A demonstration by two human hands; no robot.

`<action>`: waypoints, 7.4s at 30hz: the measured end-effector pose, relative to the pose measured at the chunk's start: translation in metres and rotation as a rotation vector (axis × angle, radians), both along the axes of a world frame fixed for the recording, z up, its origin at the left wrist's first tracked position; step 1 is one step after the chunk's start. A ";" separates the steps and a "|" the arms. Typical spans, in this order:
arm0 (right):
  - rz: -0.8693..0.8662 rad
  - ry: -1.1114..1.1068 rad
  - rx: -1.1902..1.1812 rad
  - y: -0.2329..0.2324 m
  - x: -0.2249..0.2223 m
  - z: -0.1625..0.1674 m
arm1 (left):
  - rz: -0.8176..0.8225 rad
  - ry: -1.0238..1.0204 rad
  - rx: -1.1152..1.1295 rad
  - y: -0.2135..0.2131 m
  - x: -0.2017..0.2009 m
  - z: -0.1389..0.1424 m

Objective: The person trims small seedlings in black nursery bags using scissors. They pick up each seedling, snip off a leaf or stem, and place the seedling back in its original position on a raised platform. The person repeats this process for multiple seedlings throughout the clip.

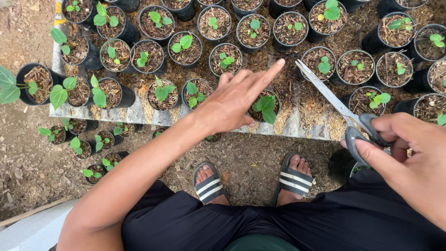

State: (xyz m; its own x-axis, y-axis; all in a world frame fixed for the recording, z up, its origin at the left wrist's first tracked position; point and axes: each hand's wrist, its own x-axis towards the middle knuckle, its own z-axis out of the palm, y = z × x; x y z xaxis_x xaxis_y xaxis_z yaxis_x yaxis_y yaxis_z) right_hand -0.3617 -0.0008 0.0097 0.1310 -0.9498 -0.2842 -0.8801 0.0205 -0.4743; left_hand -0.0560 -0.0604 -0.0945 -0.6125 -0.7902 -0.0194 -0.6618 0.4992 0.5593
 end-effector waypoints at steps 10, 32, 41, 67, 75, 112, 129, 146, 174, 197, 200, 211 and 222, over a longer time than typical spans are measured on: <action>0.036 -0.040 0.027 0.008 -0.042 -0.053 | 0.161 -0.066 -0.213 0.013 0.068 0.086; 0.615 0.300 0.315 0.032 0.080 -0.154 | 1.316 0.214 0.054 0.239 0.232 -0.069; 0.747 0.670 0.319 0.048 0.161 -0.125 | 1.221 0.073 0.158 0.241 0.239 -0.207; 0.524 0.258 0.321 0.032 0.160 -0.039 | 1.094 0.362 0.161 0.212 0.224 0.040; 0.463 -0.103 0.292 0.026 0.136 -0.023 | 0.885 0.306 -0.009 0.142 0.179 0.099; 0.190 -0.050 0.317 0.006 0.180 0.009 | 0.757 0.258 -0.206 0.110 0.126 0.080; 0.276 -0.150 0.331 0.018 0.180 0.010 | 0.783 0.279 -0.023 0.124 0.136 0.090; 0.229 -0.346 0.668 0.002 0.129 -0.008 | 0.602 0.684 0.344 0.121 0.167 0.078; 0.328 0.076 0.456 0.002 0.165 0.017 | 0.540 0.399 0.497 0.114 0.158 0.081; 0.316 0.230 0.434 0.001 0.123 0.006 | 0.589 0.391 0.385 0.120 0.161 0.082; 0.458 0.448 0.448 -0.005 0.109 -0.003 | 0.578 0.375 0.372 0.118 0.162 0.083; 0.121 0.376 0.293 0.015 0.057 0.003 | 0.399 0.213 0.395 0.091 0.109 0.108; -0.201 -0.182 -0.123 0.018 -0.010 0.002 | 0.126 0.222 0.055 0.026 -0.006 0.103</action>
State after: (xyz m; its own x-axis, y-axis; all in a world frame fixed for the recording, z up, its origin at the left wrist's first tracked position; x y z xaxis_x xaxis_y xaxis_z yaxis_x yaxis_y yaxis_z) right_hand -0.3721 0.0175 0.0119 -0.0250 -0.9876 -0.1549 -0.7645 0.1187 -0.6336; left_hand -0.0624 -0.0341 0.0085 -0.5035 -0.8619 0.0597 -0.5750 0.3859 0.7214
